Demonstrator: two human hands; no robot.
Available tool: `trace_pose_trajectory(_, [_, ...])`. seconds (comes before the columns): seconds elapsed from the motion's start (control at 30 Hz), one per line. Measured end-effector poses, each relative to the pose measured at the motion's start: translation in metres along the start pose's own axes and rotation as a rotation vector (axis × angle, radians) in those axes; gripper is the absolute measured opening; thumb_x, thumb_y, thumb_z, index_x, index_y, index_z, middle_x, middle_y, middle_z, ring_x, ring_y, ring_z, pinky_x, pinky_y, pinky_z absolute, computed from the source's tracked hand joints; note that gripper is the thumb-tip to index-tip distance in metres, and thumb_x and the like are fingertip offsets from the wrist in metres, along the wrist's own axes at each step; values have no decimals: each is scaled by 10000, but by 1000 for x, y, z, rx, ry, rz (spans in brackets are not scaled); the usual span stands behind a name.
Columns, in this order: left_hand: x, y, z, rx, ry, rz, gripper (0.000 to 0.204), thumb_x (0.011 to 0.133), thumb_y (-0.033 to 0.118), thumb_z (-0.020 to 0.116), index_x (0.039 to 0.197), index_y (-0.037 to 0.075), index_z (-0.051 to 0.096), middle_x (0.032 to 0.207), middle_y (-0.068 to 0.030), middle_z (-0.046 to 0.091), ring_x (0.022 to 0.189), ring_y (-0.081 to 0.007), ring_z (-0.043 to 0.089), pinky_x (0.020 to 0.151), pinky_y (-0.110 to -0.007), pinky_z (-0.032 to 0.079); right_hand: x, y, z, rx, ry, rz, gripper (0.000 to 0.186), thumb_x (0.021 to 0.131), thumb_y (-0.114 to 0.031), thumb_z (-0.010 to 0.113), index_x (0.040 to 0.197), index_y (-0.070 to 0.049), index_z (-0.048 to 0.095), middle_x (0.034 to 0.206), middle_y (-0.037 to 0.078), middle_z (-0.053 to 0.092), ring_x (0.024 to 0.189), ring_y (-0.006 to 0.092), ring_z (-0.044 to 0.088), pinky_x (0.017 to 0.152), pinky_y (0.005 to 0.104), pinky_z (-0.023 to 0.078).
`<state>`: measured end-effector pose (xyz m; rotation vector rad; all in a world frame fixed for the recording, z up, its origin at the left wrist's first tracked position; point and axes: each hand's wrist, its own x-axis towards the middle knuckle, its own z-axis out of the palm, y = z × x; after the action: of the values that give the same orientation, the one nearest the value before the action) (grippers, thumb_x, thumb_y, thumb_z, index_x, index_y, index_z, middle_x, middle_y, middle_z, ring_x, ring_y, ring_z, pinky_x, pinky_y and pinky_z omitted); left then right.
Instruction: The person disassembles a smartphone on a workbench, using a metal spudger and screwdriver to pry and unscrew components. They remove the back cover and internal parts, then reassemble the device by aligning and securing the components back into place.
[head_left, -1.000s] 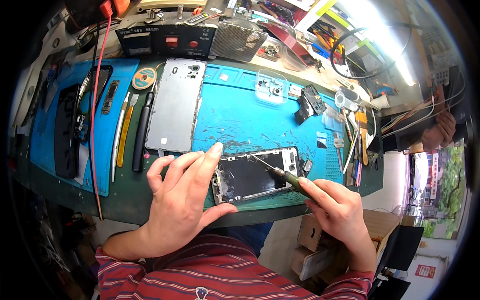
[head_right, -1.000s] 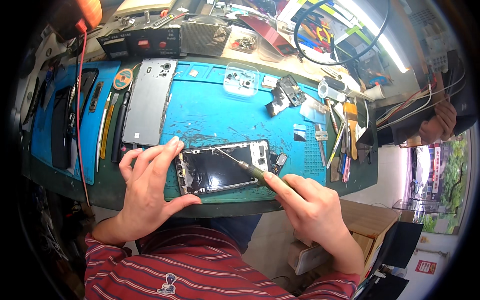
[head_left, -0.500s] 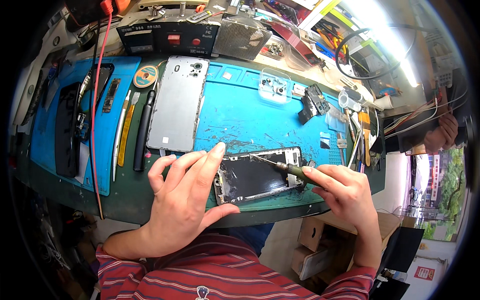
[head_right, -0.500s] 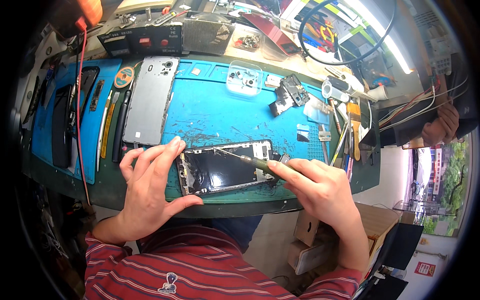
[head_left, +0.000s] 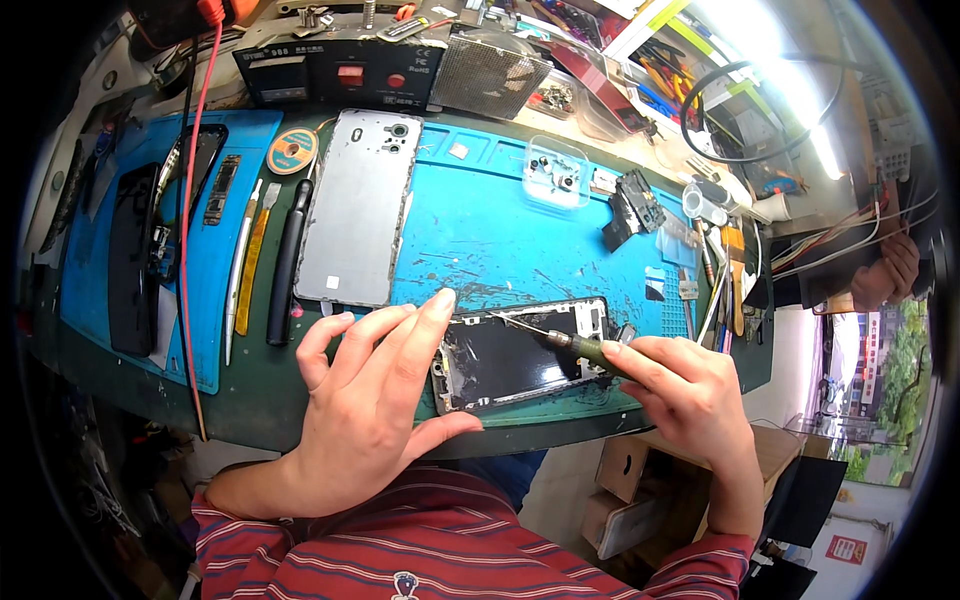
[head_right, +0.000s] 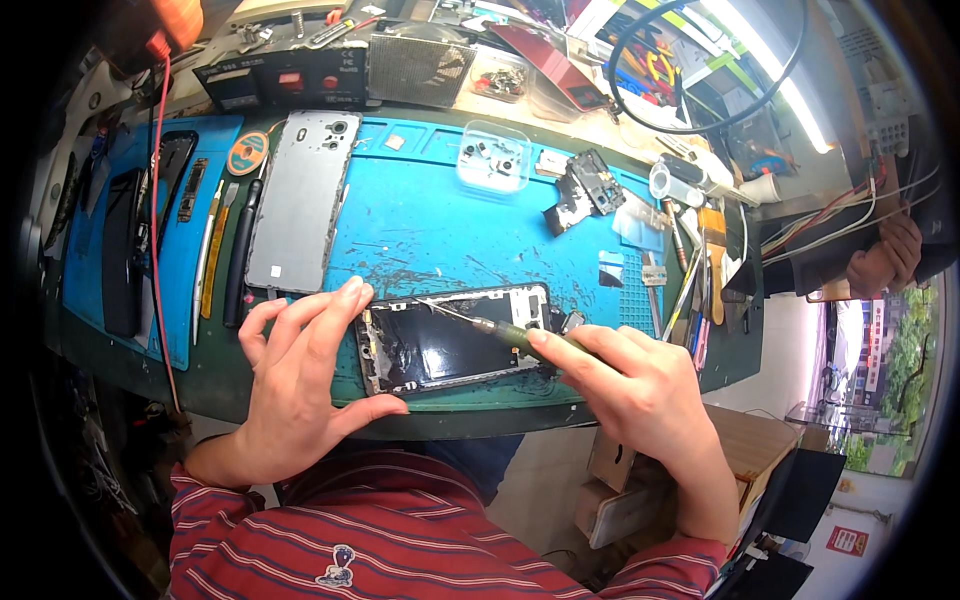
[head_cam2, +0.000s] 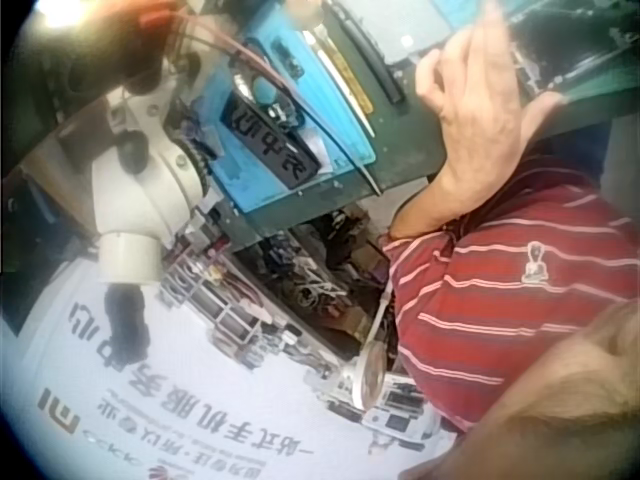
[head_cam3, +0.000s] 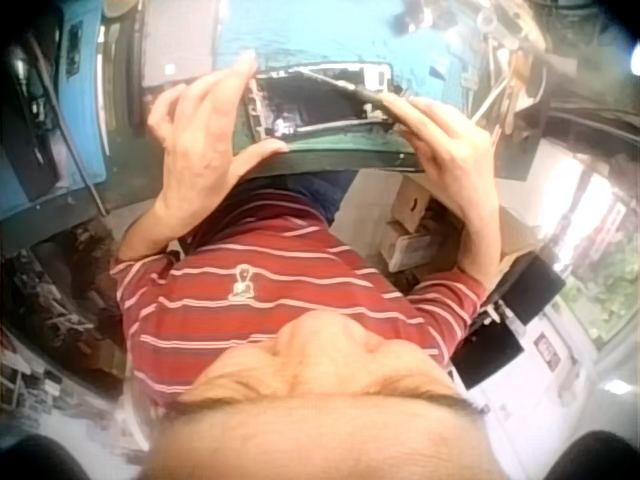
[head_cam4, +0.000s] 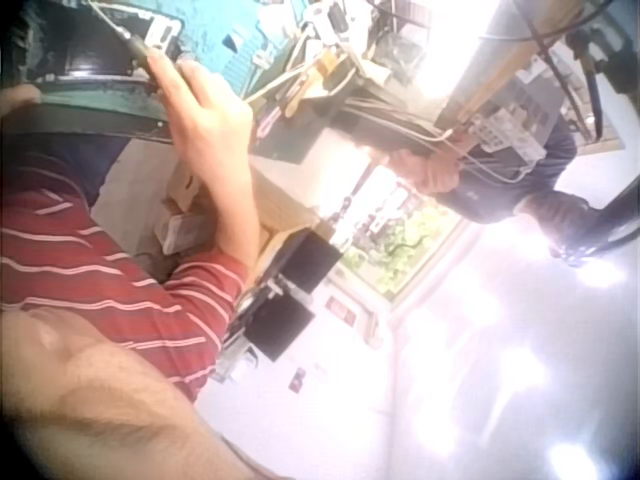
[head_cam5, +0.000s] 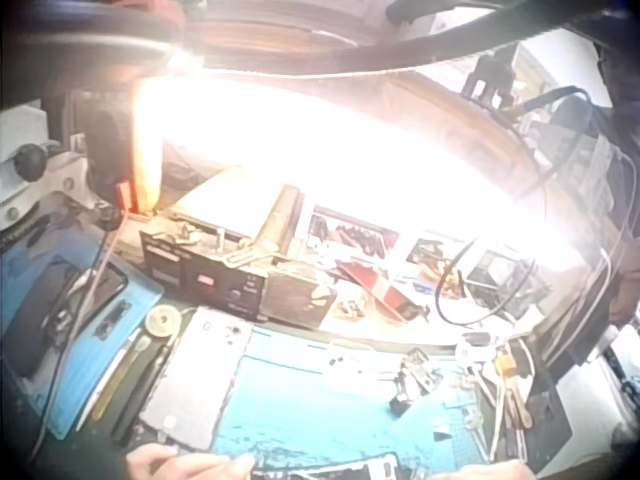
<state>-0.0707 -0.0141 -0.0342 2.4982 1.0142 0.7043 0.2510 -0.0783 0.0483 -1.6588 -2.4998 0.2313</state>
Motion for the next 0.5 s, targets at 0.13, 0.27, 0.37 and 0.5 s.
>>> trace_pose_trajectory(0.13, [0, 1, -1, -16, -7, -6, 1104, 725, 499, 896, 1587, 3, 417, 1465, -83, 659, 1299, -236, 593, 1125, -489, 281, -6, 8, 1, 67, 57, 22, 578, 769, -30, 835, 1329, -143, 751, 1078, 89, 758, 849, 258, 739, 703, 364, 608])
trace_pose_trajectory(0.27, [0, 0, -2, -17, 7, 5, 1054, 743, 485, 888, 1568, 3, 444, 1459, -95, 658, 1297, -244, 591, 1114, -488, 310, -20, 4, 5, 204, 144, 95, 574, 752, -31, 851, 1311, -120, 755, 1058, 98, 763, 847, 271, 744, 696, 360, 607])
trace_pose_trajectory(0.37, [3, 1, -2, -38, 102, 78, 846, 786, 395, 882, 1465, 11, 554, 1381, -102, 688, 1220, -251, 626, 1047, -469, 390, -26, -6, 5, 201, 103, 43, 562, 755, -31, 847, 1303, -122, 759, 1045, 86, 763, 832, 262, 741, 683, 353, 601])
trace_pose_trajectory(0.5, [-5, -3, -1, -133, 196, 297, 438, 832, 198, 822, 1229, 64, 697, 1151, -45, 724, 990, -216, 678, 911, -397, 491, -35, -28, 0, 228, 9, -60, 550, 772, -67, 839, 1309, -162, 766, 1040, 25, 760, 762, 193, 699, 639, 320, 575])
